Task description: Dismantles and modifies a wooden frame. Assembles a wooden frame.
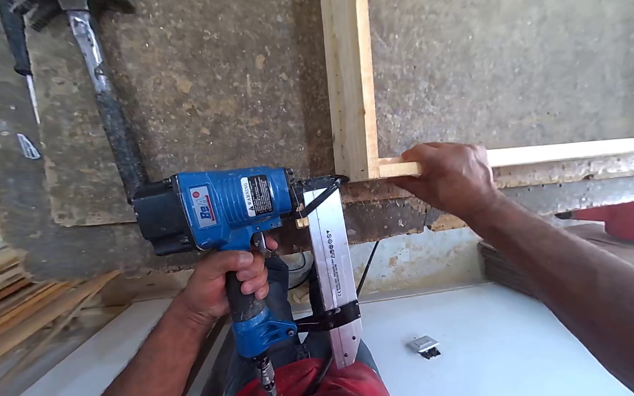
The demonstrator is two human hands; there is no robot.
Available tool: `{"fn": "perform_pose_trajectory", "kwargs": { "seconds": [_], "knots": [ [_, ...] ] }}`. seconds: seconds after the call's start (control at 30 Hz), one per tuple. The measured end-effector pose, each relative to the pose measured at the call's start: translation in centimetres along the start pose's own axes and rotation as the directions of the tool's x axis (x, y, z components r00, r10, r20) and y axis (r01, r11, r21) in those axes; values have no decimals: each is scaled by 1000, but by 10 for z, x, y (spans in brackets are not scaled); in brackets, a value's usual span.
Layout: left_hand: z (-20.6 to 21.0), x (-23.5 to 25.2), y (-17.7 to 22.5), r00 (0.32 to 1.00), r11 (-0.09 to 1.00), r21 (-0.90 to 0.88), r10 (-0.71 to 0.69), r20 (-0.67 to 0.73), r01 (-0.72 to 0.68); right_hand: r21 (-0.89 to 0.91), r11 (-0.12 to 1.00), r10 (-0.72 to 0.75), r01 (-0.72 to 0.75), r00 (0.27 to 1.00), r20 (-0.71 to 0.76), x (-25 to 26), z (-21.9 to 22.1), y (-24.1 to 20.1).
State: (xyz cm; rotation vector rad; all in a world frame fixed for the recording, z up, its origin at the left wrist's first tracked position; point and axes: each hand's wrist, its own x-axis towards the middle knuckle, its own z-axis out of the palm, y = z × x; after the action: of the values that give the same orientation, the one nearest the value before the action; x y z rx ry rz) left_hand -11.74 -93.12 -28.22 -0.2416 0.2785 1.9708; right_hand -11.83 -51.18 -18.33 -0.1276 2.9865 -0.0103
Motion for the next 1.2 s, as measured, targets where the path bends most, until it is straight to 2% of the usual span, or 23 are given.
{"fn": "perform_pose_trajectory", "kwargs": {
  "seconds": [0.13,0.33,0.73,1.2],
  "knots": [
    [6,-3,0,999,999,31,-6,-35,7,-4,1000,2,-2,1000,9,-1,-1,-2],
    [9,-10,-4,997,997,29,75,14,-75,-16,1000,-16,16,1000,-4,1,-1,1],
    [13,-6,0,997,998,54,26,67,-30,3,1000,-30,30,1000,-9,1,1,1],
    [23,-1,0,1000,999,50,4,2,-4,-14,1000,-13,13,999,31,1,-5,3]
  ]
}}
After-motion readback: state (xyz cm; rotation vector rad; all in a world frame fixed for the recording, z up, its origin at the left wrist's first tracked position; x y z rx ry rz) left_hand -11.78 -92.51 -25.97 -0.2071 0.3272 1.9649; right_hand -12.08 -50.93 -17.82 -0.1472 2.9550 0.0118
